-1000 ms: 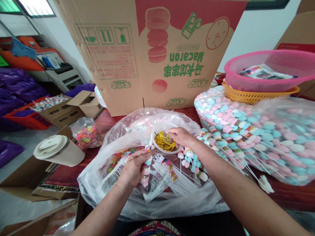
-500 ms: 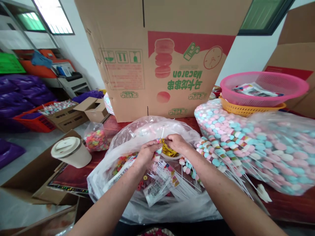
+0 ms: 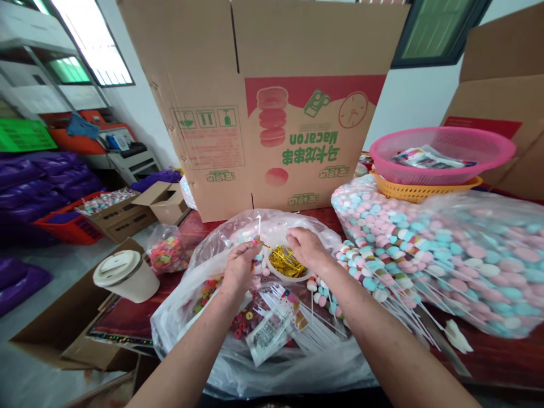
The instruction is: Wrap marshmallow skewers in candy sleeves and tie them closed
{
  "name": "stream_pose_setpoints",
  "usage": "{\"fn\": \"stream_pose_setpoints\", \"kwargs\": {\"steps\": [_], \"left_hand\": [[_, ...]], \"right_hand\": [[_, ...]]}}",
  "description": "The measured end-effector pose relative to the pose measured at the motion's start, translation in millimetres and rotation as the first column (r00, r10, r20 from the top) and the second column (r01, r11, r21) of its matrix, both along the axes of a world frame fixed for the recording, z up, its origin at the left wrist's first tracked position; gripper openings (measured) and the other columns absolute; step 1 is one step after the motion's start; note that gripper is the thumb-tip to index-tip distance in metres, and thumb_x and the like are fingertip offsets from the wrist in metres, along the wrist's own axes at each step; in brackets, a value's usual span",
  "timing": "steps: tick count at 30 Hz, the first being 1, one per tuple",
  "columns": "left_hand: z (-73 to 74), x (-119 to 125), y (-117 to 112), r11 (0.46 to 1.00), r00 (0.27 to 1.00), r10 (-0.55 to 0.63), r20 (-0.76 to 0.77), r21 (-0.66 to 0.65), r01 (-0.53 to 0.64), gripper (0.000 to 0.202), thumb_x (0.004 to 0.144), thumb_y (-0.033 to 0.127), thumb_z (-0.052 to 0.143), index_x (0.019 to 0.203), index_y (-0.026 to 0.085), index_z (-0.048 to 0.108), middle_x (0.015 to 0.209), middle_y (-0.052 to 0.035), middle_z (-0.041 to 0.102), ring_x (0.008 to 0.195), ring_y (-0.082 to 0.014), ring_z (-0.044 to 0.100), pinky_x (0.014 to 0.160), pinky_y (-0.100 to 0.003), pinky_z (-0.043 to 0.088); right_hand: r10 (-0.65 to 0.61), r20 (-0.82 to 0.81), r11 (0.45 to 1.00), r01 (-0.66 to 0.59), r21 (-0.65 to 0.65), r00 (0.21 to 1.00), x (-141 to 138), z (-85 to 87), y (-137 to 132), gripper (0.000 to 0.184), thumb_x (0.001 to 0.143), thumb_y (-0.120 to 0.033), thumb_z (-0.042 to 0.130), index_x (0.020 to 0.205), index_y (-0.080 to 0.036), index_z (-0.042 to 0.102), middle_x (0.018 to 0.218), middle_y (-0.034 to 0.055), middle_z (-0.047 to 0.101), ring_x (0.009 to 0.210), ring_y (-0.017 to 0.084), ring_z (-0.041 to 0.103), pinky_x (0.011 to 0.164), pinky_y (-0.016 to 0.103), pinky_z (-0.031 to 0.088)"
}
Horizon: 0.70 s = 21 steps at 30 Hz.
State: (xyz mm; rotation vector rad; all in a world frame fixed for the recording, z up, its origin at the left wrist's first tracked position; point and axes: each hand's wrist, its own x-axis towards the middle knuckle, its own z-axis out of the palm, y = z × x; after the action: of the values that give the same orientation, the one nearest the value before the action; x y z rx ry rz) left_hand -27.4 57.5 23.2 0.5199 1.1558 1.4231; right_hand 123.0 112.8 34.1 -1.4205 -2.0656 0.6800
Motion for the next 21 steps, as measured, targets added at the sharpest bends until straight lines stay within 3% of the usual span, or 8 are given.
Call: {"fn": "stream_pose_setpoints", "kwargs": {"steps": [5,8,11,14,17,21], "left_hand": [[-0.4,5,-15,0.996,0.996,-0.084,0.005,0.014,0.084,0.034,0.055,0.040,0.075,0.073,0.018,0.056,0.046,0.0076,0.048,0.028,-0.0063,0.036,0.028,-0.018,0.027],[-4.3,9,-25,0.989,0.989,-0.147,0.005,-0.007,0.147,0.031,0.056,0.038,0.075,0.070,0.017,0.057,0.044,0.0065,0.048,0.028,-0.0066,0.037,0.029,-0.019,0.031],[-7.5,20,-33,0.967,0.967,-0.252,-0.029,-0.049,0.251,0.025,0.059,0.035,0.072,0.071,0.016,0.060,0.048,0.0038,0.054,0.030,-0.0079,0.041,0.029,-0.019,0.030],[-11.0,33,-36,0.948,0.945,-0.316,-0.079,-0.055,0.312,0.015,0.061,0.029,0.066,0.066,0.016,0.060,0.050,0.0038,0.054,0.030,-0.0052,0.036,0.030,-0.018,0.026],[-14.7,40,-37,0.936,0.926,-0.350,-0.143,-0.082,0.341,0.011,0.061,0.026,0.062,0.066,0.016,0.063,0.048,0.0055,0.050,0.033,-0.0046,0.034,0.032,-0.018,0.027],[-14.8,32,-39,0.894,0.847,-0.439,-0.301,-0.049,0.446,0.015,0.068,0.029,0.062,0.071,0.016,0.068,0.052,0.0040,0.052,0.044,-0.0078,0.043,0.043,-0.019,0.036]], "right_hand": [[0.005,-0.208,0.999,-0.016,-0.049,0.978,-16,-14.0,-38,0.034,0.083,-0.040,0.044,0.065,-0.017,0.061,0.056,-0.0010,0.052,0.055,0.013,0.049,0.053,0.023,0.040],[-0.095,-0.367,0.995,0.079,-0.057,0.926,-6,-17.4,-60,0.036,0.085,-0.044,0.043,0.082,-0.016,0.065,0.062,-0.0001,0.055,0.054,0.012,0.049,0.051,0.023,0.040],[-0.020,-0.490,0.996,-0.025,-0.084,0.871,10,-13.5,-78,0.035,0.085,-0.040,0.045,0.098,-0.016,0.067,0.066,0.0001,0.056,0.051,0.010,0.046,0.049,0.023,0.039],[0.113,-0.446,0.983,-0.164,-0.078,0.888,19,-9.2,-89,0.040,0.087,-0.032,0.040,0.116,-0.018,0.063,0.063,-0.0014,0.052,0.053,0.011,0.044,0.053,0.024,0.040],[0.107,-0.367,0.981,-0.159,-0.113,0.924,24,-7.6,-91,0.050,0.089,-0.029,0.037,0.137,-0.019,0.046,0.060,-0.0030,0.047,0.054,0.013,0.044,0.054,0.025,0.040],[0.035,-0.307,0.987,-0.081,-0.138,0.951,25,-8.9,-90,0.061,0.086,-0.021,0.038,0.146,-0.018,0.030,0.058,-0.0039,0.049,0.053,0.013,0.045,0.054,0.025,0.038]]}}
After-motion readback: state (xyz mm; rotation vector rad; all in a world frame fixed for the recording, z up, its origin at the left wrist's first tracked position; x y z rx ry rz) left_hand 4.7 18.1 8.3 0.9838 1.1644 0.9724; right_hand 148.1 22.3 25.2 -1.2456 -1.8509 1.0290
